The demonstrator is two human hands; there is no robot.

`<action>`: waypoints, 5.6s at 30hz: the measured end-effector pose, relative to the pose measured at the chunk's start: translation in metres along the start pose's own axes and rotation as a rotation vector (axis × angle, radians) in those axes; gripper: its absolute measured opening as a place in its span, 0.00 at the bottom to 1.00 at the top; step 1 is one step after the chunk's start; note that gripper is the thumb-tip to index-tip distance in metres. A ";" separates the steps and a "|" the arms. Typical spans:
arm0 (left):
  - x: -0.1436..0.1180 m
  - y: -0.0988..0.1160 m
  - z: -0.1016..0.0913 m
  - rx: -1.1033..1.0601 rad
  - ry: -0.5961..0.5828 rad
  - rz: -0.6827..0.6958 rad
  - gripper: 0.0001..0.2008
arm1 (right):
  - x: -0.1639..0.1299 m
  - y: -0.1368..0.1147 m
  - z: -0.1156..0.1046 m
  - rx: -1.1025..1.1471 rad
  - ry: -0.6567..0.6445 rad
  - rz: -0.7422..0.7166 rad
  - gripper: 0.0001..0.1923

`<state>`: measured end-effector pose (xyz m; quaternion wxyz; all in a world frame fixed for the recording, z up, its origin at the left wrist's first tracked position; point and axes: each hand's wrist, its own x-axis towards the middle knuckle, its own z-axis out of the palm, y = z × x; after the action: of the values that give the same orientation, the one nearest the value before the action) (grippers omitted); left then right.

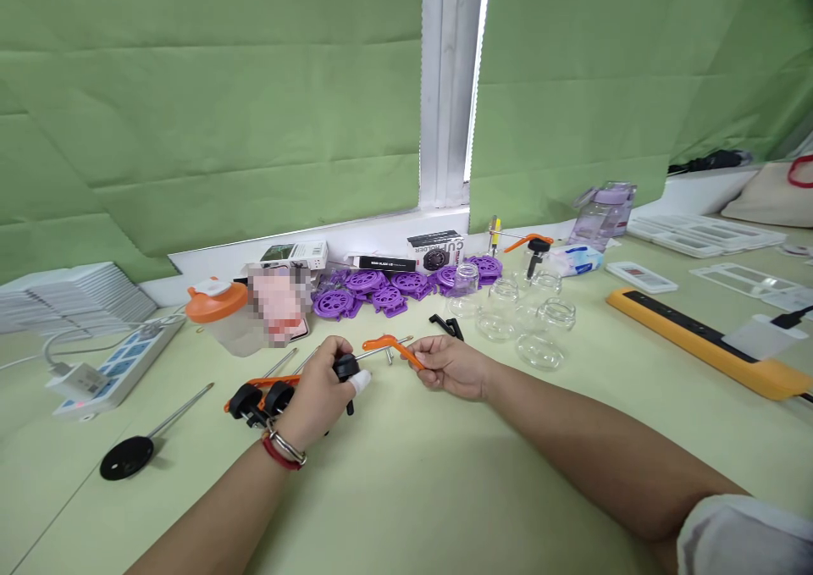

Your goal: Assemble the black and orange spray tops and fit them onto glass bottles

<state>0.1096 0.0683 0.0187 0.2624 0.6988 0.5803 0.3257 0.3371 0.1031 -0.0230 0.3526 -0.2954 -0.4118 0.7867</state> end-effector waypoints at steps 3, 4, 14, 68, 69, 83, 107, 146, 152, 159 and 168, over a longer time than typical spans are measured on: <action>0.001 0.001 0.008 -0.217 -0.034 -0.070 0.19 | 0.001 0.004 0.000 0.011 -0.051 0.003 0.10; 0.001 0.001 0.010 -0.285 -0.058 -0.088 0.20 | 0.001 0.005 0.000 0.016 -0.070 -0.001 0.10; 0.000 0.001 0.022 -0.633 -0.187 -0.114 0.22 | -0.001 0.009 0.003 -0.012 -0.164 -0.004 0.13; 0.007 -0.001 0.020 -1.147 0.154 -0.183 0.09 | 0.011 0.022 0.015 -1.960 -0.215 -0.781 0.12; 0.007 0.000 0.020 -1.147 0.159 -0.185 0.09 | 0.008 0.022 0.017 -1.970 -0.243 -0.790 0.12; 0.003 0.004 0.023 -1.122 0.092 -0.178 0.09 | -0.012 0.022 0.041 -2.200 -0.440 -0.975 0.11; -0.017 0.008 0.043 -1.222 -0.491 -0.246 0.15 | -0.014 -0.007 0.058 -0.379 0.309 -0.534 0.08; -0.014 0.004 0.034 -1.118 -0.658 -0.113 0.15 | -0.027 -0.013 0.052 -1.377 -0.137 -0.639 0.11; -0.013 0.005 0.029 -0.783 -0.742 -0.131 0.11 | -0.030 -0.015 0.050 -1.368 -0.279 -0.589 0.14; -0.010 -0.001 0.035 -0.925 -0.560 -0.235 0.09 | -0.014 -0.036 0.016 -1.493 0.428 -0.498 0.12; -0.002 -0.002 0.034 -0.971 -0.235 -0.189 0.08 | -0.002 -0.040 -0.039 -1.691 0.762 0.116 0.12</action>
<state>0.1339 0.0669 -0.0056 0.6489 0.4724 0.3892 0.4520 0.3809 0.1352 -0.0072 0.0919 -0.7128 -0.6893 0.0912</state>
